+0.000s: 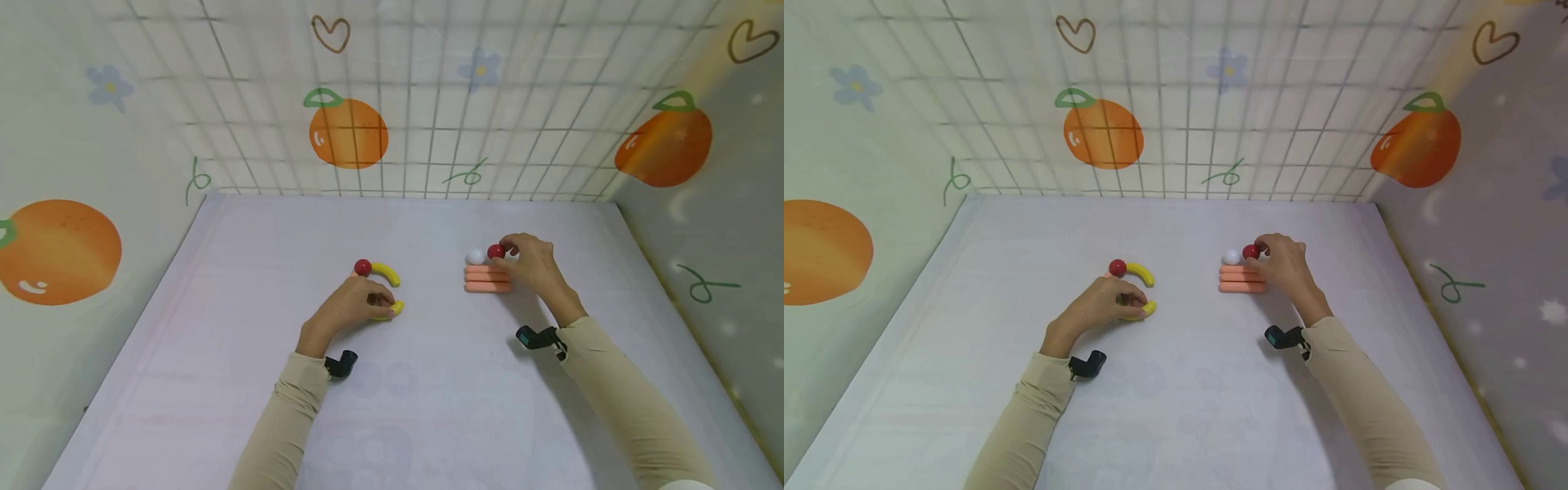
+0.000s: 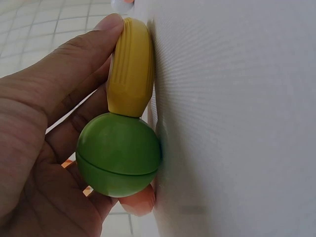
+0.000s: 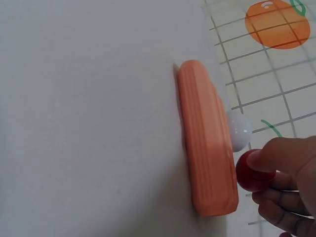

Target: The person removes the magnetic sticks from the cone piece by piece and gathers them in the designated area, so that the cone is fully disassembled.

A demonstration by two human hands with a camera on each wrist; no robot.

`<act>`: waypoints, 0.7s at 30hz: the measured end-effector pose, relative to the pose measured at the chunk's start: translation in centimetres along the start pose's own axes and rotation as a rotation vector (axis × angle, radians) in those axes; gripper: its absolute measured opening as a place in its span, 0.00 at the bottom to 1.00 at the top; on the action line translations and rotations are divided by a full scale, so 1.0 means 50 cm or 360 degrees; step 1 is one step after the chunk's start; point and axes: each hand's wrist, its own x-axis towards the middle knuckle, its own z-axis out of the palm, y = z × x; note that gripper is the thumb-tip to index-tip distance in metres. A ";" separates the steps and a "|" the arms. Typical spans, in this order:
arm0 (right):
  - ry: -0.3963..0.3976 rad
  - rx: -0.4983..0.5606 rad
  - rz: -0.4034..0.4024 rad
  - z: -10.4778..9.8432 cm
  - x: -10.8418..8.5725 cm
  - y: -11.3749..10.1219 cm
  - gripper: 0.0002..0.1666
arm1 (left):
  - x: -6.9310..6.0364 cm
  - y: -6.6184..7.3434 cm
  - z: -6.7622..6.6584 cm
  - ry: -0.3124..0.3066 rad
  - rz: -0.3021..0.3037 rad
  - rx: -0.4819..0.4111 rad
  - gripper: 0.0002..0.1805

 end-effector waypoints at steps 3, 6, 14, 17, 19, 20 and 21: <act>-0.0018 0.0005 0.0025 0.005 0.002 0.002 0.21 | -0.002 0.000 0.001 0.0007 0.0010 -0.0001 0.09; -0.0031 0.0001 0.0033 0.008 0.004 0.002 0.22 | -0.003 0.000 0.002 0.0015 0.0012 -0.0005 0.09; -0.0099 -0.0027 0.0048 0.016 0.006 0.008 0.21 | -0.002 -0.002 0.006 0.0014 -0.0017 -0.0003 0.09; -0.0119 -0.0041 0.0042 0.017 0.006 0.008 0.21 | -0.001 -0.003 0.007 0.0016 -0.0028 0.0004 0.09; -0.0119 -0.0055 0.0036 0.015 0.004 0.006 0.22 | -0.001 -0.003 0.007 0.0017 -0.0030 0.0002 0.09; -0.0114 -0.0064 0.0030 0.014 0.003 0.006 0.23 | 0.000 -0.003 0.007 0.0019 -0.0033 0.0000 0.09; -0.0105 -0.0076 0.0021 0.014 0.002 0.005 0.24 | 0.001 -0.004 0.007 0.0021 -0.0033 0.0001 0.09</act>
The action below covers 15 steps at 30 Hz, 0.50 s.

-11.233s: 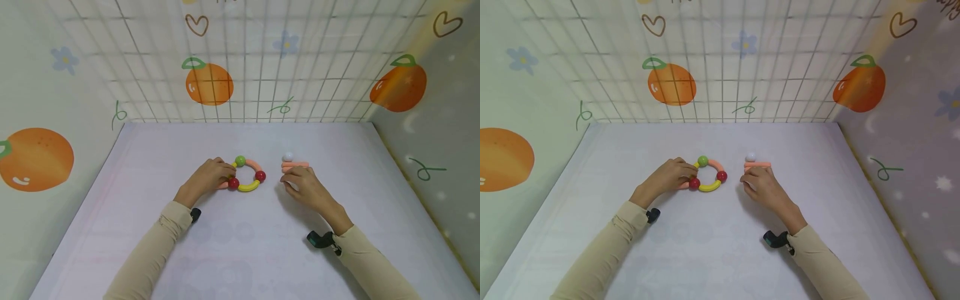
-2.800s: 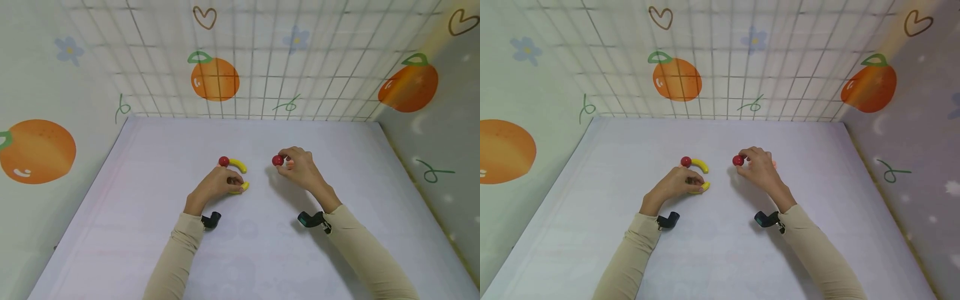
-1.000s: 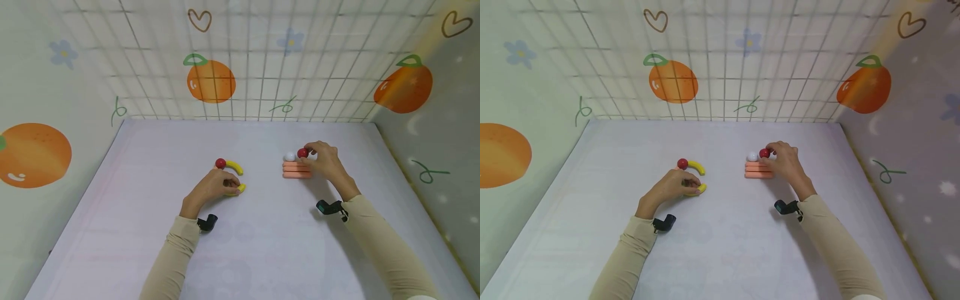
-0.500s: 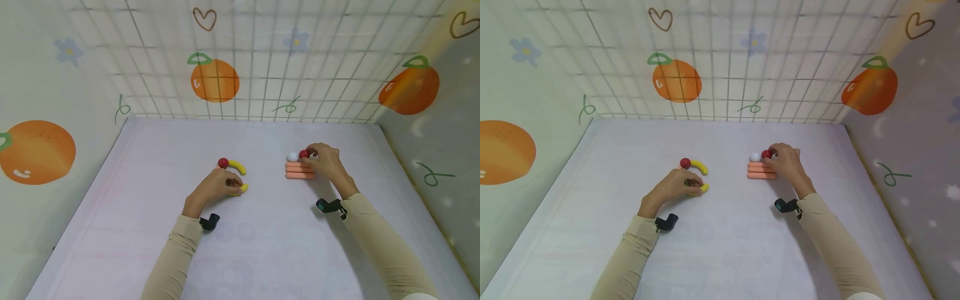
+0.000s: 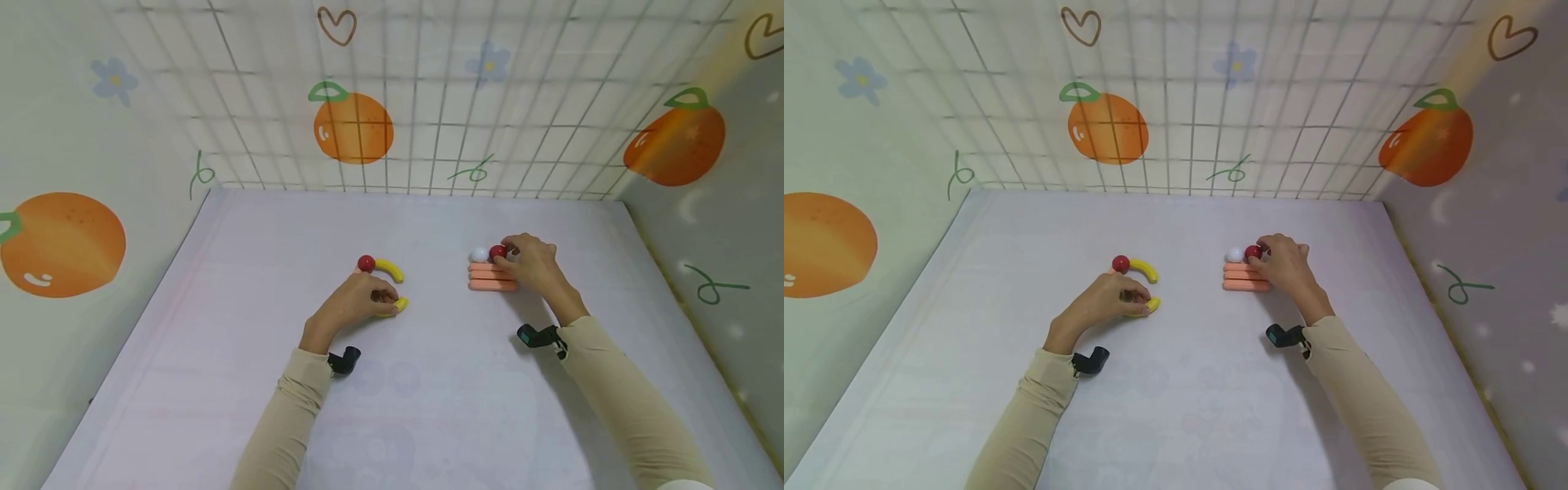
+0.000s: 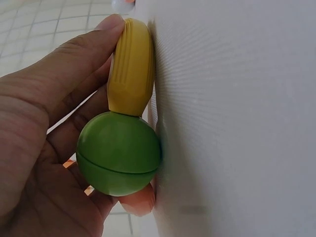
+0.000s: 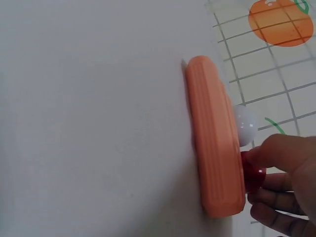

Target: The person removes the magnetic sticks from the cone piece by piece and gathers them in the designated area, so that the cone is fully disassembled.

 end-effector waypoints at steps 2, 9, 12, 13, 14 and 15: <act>0.0041 -0.0013 -0.0025 -0.001 -0.006 -0.002 0.25 | 0.000 0.000 0.000 0.0008 0.0003 0.0004 0.09; 0.0250 0.0056 -0.0190 0.004 -0.031 -0.020 0.19 | -0.018 -0.026 -0.011 0.0262 0.0064 -0.0081 0.11; 0.0300 0.0096 -0.0280 0.005 -0.043 -0.031 0.15 | -0.036 -0.044 -0.018 0.0414 0.0068 -0.0098 0.12; 0.0313 0.0108 -0.0305 0.006 -0.046 -0.034 0.14 | -0.042 -0.049 -0.021 0.0449 0.0075 -0.0103 0.11; 0.0321 0.0125 -0.0328 0.007 -0.049 -0.037 0.13 | -0.049 -0.053 -0.024 0.0476 0.0086 -0.0115 0.11; 0.0325 0.0142 -0.0347 0.008 -0.052 -0.040 0.12 | -0.055 -0.057 -0.027 0.0494 0.0093 -0.0130 0.11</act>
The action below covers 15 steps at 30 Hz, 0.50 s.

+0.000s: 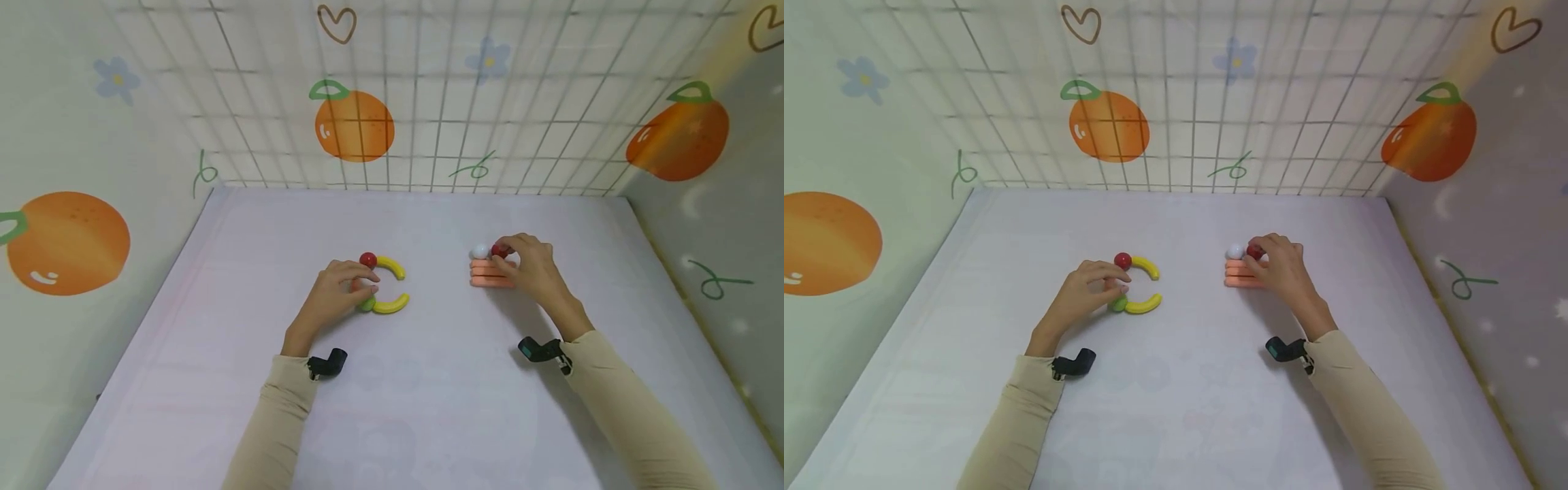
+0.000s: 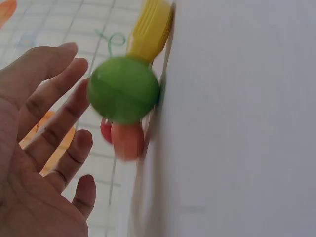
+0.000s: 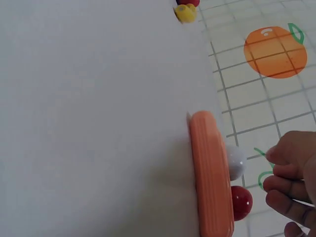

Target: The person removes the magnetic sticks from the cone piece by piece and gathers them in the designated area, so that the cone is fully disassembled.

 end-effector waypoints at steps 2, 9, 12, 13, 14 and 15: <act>0.0008 0.0029 -0.0034 0.002 -0.003 -0.007 0.12 | -0.010 -0.005 -0.009 0.0004 -0.0005 -0.0031 0.11; 0.0003 0.0069 -0.0091 0.010 -0.016 -0.025 0.12 | -0.037 -0.010 -0.033 -0.0170 -0.0104 -0.0060 0.16; -0.0009 0.0082 -0.0125 0.012 -0.021 -0.034 0.15 | -0.040 -0.010 -0.039 -0.0226 -0.0102 -0.0026 0.17; -0.0009 0.0083 -0.0136 0.013 -0.022 -0.037 0.16 | -0.041 -0.010 -0.040 -0.0233 -0.0101 -0.0015 0.18; -0.0005 0.0077 -0.0151 0.015 -0.023 -0.040 0.16 | -0.041 -0.010 -0.041 -0.0239 -0.0094 -0.0007 0.18; -0.0004 0.0086 -0.0158 0.016 -0.025 -0.043 0.16 | -0.041 -0.010 -0.042 -0.0245 -0.0092 -0.0003 0.17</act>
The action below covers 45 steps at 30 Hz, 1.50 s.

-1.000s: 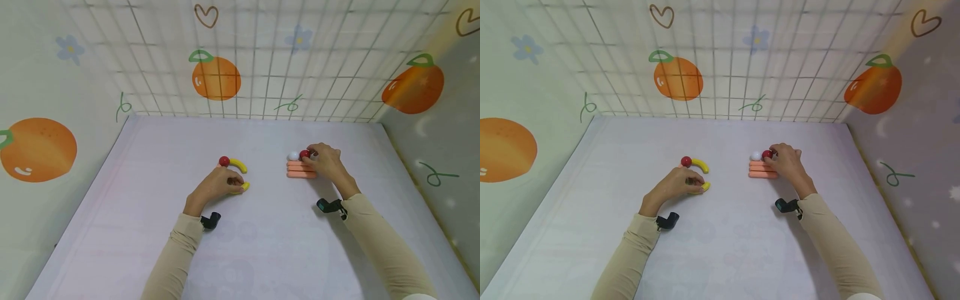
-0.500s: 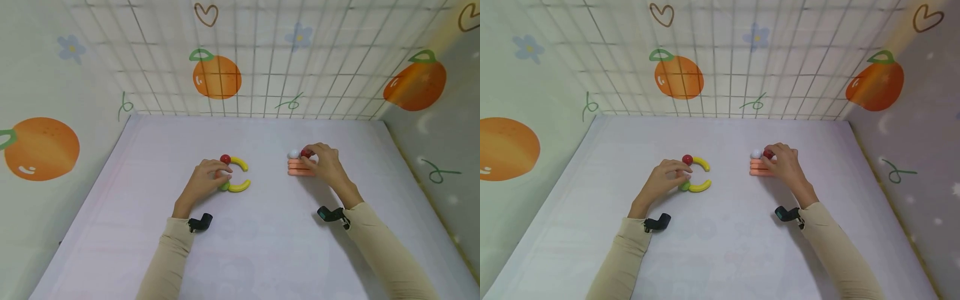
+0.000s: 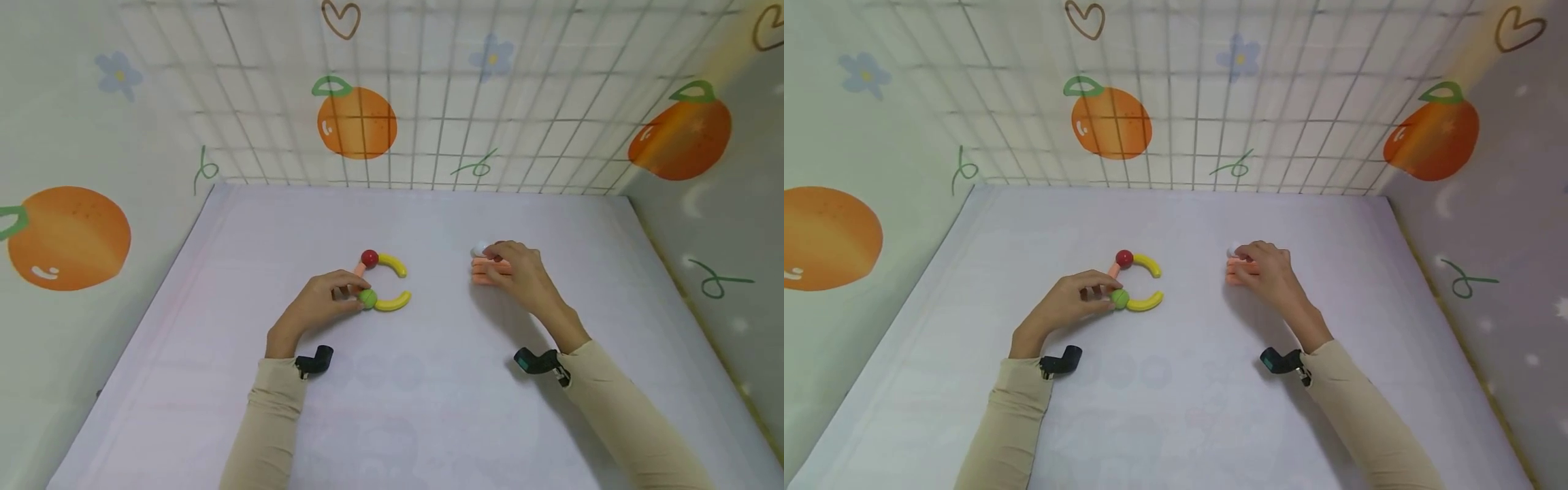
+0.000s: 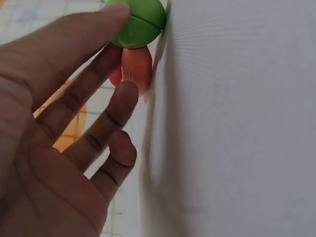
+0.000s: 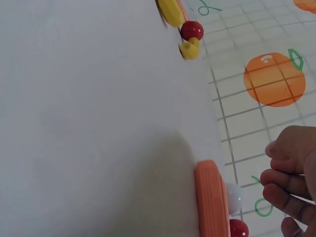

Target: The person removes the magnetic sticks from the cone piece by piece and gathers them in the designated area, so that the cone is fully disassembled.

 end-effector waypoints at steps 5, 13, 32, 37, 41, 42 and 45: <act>0.0006 0.0097 -0.0080 0.009 0.000 -0.020 0.15 | 0.006 0.000 0.004 -0.0006 0.0042 -0.0044 0.18; -0.0063 0.0289 -0.0212 0.035 0.004 -0.057 0.15 | 0.019 0.001 0.028 0.0065 0.0068 -0.0072 0.17; -0.0224 0.0136 -0.0349 0.120 0.021 -0.129 0.16 | 0.020 0.007 0.050 0.0091 0.0098 -0.0024 0.18; -0.0279 0.0093 -0.0344 0.131 0.021 -0.140 0.16 | 0.020 0.005 0.053 0.0092 0.0119 -0.0023 0.18; -0.0355 0.0097 -0.0326 0.138 0.025 -0.149 0.16 | 0.020 0.006 0.052 0.0095 0.0117 -0.0010 0.18; -0.0364 0.0103 -0.0330 0.140 0.027 -0.151 0.16 | 0.020 0.006 0.051 0.0095 0.0115 -0.0007 0.18; -0.0394 0.0095 -0.0330 0.148 0.030 -0.155 0.15 | 0.021 0.008 0.049 0.0096 0.0113 -0.0007 0.18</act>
